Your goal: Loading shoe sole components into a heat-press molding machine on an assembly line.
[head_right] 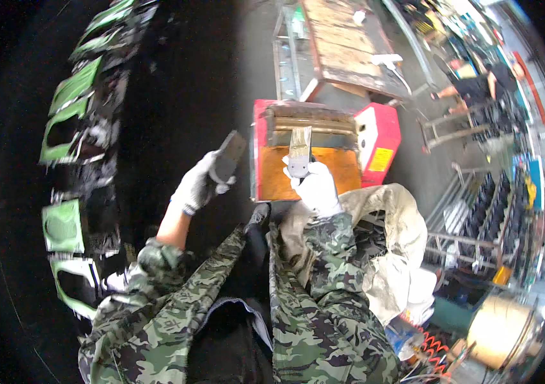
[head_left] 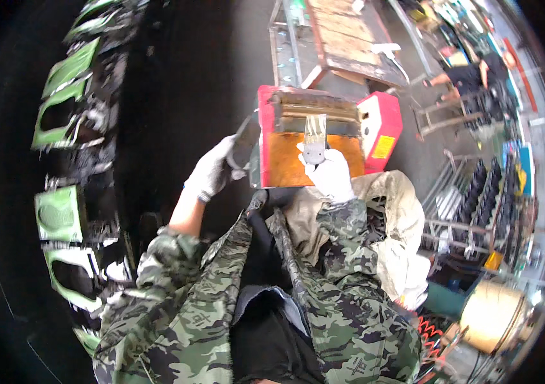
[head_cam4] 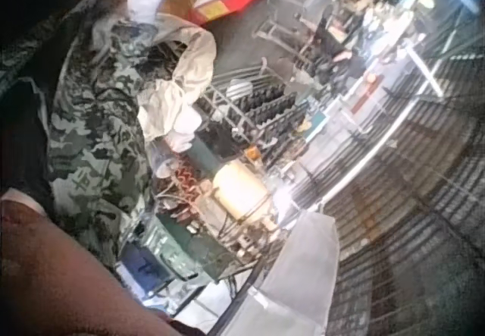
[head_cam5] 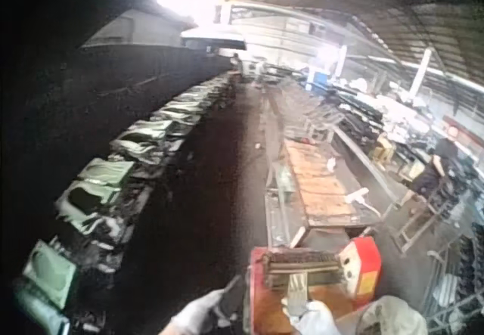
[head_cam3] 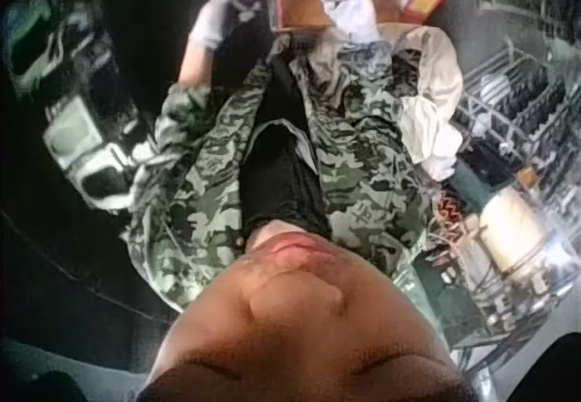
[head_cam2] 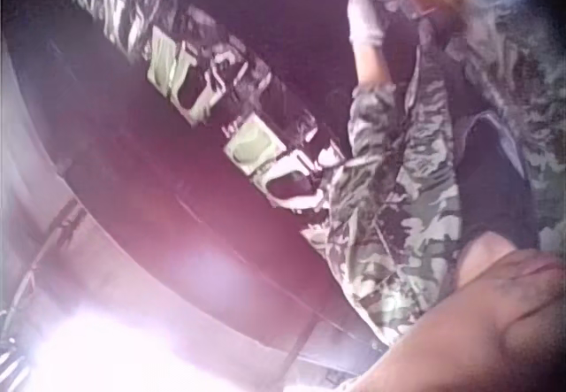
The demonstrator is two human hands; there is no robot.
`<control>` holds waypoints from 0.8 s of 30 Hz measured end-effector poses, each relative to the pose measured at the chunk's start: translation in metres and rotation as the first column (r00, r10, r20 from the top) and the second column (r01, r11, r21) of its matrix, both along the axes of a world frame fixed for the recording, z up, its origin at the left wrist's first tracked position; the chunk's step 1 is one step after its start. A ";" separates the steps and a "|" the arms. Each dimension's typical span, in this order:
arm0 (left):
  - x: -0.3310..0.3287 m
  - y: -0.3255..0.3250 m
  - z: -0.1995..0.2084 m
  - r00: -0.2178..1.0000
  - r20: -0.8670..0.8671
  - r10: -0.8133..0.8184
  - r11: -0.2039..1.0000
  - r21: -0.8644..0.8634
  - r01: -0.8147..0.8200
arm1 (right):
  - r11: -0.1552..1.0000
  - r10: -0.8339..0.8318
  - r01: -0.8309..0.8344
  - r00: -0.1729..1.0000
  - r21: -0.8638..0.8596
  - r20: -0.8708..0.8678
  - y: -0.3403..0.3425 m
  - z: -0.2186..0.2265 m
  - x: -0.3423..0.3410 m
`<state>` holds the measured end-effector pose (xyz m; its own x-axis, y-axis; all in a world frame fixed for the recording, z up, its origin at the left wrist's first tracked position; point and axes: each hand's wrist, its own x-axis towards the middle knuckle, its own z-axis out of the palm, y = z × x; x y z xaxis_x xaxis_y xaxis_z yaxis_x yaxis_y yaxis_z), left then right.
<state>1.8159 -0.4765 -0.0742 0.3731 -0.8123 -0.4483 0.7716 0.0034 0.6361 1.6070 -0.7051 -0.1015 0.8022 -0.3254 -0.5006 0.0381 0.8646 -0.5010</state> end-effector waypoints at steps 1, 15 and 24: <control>-0.003 0.030 0.009 0.996 -0.077 0.046 0.996 -0.073 -0.051 | 0.977 0.038 -0.027 0.998 -0.212 0.046 0.023 0.010 0.008; -0.216 0.287 0.075 0.598 -0.025 0.801 0.533 -0.427 -0.731 | 0.775 0.610 -0.620 0.785 0.123 0.109 0.092 -0.003 0.083; -0.274 0.377 -0.007 0.147 -0.018 0.989 0.128 -0.399 -0.908 | 0.843 0.130 -0.119 0.991 -0.525 -0.016 -0.128 -0.084 0.029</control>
